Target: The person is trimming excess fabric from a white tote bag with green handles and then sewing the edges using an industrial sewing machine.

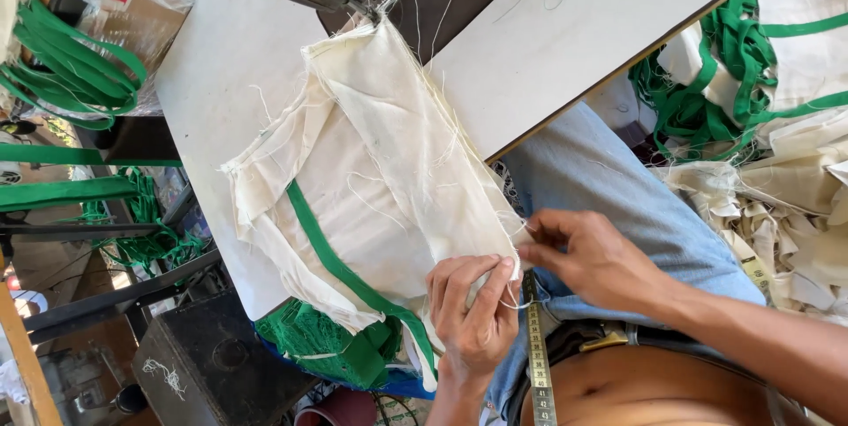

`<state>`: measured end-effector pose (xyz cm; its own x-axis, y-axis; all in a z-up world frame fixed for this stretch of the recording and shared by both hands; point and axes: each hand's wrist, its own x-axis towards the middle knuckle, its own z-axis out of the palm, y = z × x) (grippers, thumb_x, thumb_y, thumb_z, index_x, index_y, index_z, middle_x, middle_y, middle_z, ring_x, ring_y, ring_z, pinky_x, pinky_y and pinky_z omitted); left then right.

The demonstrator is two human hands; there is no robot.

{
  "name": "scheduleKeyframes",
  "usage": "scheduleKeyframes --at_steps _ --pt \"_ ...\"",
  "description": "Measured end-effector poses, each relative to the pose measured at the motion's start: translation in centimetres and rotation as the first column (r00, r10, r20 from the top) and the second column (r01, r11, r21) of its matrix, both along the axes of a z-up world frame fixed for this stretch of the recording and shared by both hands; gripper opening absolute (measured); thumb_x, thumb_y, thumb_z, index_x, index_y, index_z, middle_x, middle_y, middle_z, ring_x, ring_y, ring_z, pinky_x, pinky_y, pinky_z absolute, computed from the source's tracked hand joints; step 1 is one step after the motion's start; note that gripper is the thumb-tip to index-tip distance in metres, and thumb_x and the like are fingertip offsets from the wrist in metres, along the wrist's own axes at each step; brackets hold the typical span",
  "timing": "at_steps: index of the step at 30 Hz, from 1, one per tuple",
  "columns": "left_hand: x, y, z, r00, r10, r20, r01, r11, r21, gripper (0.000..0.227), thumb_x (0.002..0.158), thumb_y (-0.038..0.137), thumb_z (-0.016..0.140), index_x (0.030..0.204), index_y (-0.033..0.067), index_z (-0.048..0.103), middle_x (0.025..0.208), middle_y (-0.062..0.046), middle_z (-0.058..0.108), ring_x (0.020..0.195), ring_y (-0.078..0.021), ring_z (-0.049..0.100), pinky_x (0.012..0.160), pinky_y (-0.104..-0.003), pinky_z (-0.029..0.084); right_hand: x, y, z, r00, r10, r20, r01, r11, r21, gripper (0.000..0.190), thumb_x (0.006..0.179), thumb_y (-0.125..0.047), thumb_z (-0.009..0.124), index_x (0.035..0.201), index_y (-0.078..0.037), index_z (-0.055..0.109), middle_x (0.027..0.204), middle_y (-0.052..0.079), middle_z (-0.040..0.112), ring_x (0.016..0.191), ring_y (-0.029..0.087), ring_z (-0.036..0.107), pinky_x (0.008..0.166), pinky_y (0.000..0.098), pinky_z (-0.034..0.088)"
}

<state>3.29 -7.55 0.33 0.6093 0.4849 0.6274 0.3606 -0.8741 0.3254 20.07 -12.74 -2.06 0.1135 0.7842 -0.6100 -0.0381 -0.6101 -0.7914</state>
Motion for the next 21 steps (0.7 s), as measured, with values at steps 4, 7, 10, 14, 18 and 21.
scheduleKeyframes --at_steps 4,7,10,14,18,21 --pt "-0.7 -0.6 0.5 0.987 0.064 0.149 -0.048 0.993 -0.113 0.011 0.099 0.011 0.064 0.098 0.0026 0.070 0.101 -0.012 0.073 0.094 -0.0320 0.076 0.082 -0.040 0.066 -1.0 -1.4 0.4 0.990 -0.080 -0.117 0.087 0.995 0.056 0.012 0.090 -0.023 0.079 0.093 -0.011 0.081 0.072 -0.002 0.068 0.066 0.010 0.048 0.062 0.0267 0.042" --pt "-0.9 -0.9 0.1 0.945 0.155 0.288 -0.098 0.974 -0.205 0.011 0.100 0.013 0.064 0.100 0.0027 0.069 0.099 -0.013 0.074 0.093 -0.0320 0.078 0.082 -0.038 0.069 -0.8 -0.6 0.5 0.965 -0.026 0.261 -0.011 0.990 0.138 0.058 0.081 -0.043 0.078 0.129 -0.018 0.057 0.103 -0.003 0.078 0.084 0.017 0.070 0.076 0.0365 0.056" --pt "-1.2 -0.6 0.0 0.954 0.133 0.267 -0.080 0.977 -0.199 0.011 0.099 0.012 0.066 0.102 0.0034 0.071 0.099 -0.011 0.075 0.093 -0.0294 0.077 0.084 -0.036 0.069 -1.3 1.1 -2.5 0.782 -0.223 0.582 -0.150 0.839 0.522 0.080 0.080 -0.040 0.084 0.145 -0.009 0.051 0.131 0.014 0.061 0.115 0.034 0.063 0.090 0.0474 0.054" --pt "-1.1 -0.3 0.2 0.953 0.117 0.280 -0.072 0.983 -0.167 0.010 0.098 0.011 0.067 0.099 0.0023 0.072 0.097 -0.012 0.075 0.090 -0.0287 0.077 0.080 -0.035 0.068 -0.1 3.4 -1.4 0.337 -0.510 0.791 -0.499 0.616 0.610 0.047 0.094 -0.027 0.083 0.132 -0.015 0.060 0.104 0.007 0.059 0.080 0.024 0.050 0.067 0.0372 0.040" --pt "-1.9 -0.1 0.0 0.927 0.157 0.341 -0.099 0.978 -0.182 0.014 0.097 0.015 0.068 0.097 0.0012 0.072 0.094 -0.014 0.075 0.085 -0.0269 0.076 0.073 -0.033 0.066 2.6 2.5 -1.4 0.588 -0.472 0.658 -0.438 0.498 0.748 0.016 0.091 0.006 0.069 0.103 -0.004 0.071 0.098 0.014 0.069 0.079 0.025 0.066 0.069 0.0357 0.058" --pt "-2.0 0.1 -0.1 0.915 0.164 0.368 -0.095 0.975 -0.199 0.013 0.095 0.014 0.070 0.096 0.0012 0.072 0.092 -0.015 0.075 0.083 -0.0265 0.076 0.070 -0.032 0.065 7.0 1.0 -0.7 0.407 -0.549 0.730 -0.437 0.585 0.684 0.009 0.098 0.006 0.076 0.105 0.001 0.076 0.097 0.019 0.074 0.078 0.025 0.069 0.063 0.0339 0.059"
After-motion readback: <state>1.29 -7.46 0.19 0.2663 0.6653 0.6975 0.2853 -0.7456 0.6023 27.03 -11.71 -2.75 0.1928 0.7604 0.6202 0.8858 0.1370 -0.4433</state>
